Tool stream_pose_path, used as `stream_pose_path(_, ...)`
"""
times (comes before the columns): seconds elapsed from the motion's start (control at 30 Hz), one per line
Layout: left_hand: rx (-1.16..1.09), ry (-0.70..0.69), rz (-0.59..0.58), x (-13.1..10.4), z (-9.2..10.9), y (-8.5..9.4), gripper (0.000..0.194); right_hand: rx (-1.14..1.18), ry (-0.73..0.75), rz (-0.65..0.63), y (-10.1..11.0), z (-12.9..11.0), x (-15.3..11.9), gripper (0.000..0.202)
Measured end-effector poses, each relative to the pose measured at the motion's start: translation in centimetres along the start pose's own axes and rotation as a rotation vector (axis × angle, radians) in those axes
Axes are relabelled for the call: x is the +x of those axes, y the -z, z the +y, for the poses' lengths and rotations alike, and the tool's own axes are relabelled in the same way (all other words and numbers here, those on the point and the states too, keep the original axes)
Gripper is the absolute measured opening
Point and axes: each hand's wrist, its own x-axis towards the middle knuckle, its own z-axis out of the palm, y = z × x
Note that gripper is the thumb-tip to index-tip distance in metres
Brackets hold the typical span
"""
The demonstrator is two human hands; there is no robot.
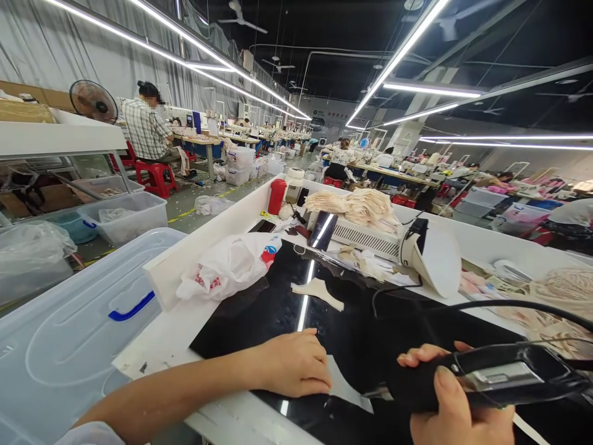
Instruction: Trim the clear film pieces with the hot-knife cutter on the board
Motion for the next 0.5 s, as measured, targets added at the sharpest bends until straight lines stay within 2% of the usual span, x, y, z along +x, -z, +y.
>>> stream_pose_path(0.17,0.010,-0.028,-0.020,-0.2,0.0,0.2,0.016,-0.005,0.049,-0.045,0.3,0.5,0.2,0.053)
stream_pose_path(0.5,0.023,-0.091,-0.056,0.0,0.8,2.4,0.018,-0.008,0.119,-0.104,0.5,0.5,0.0,0.043)
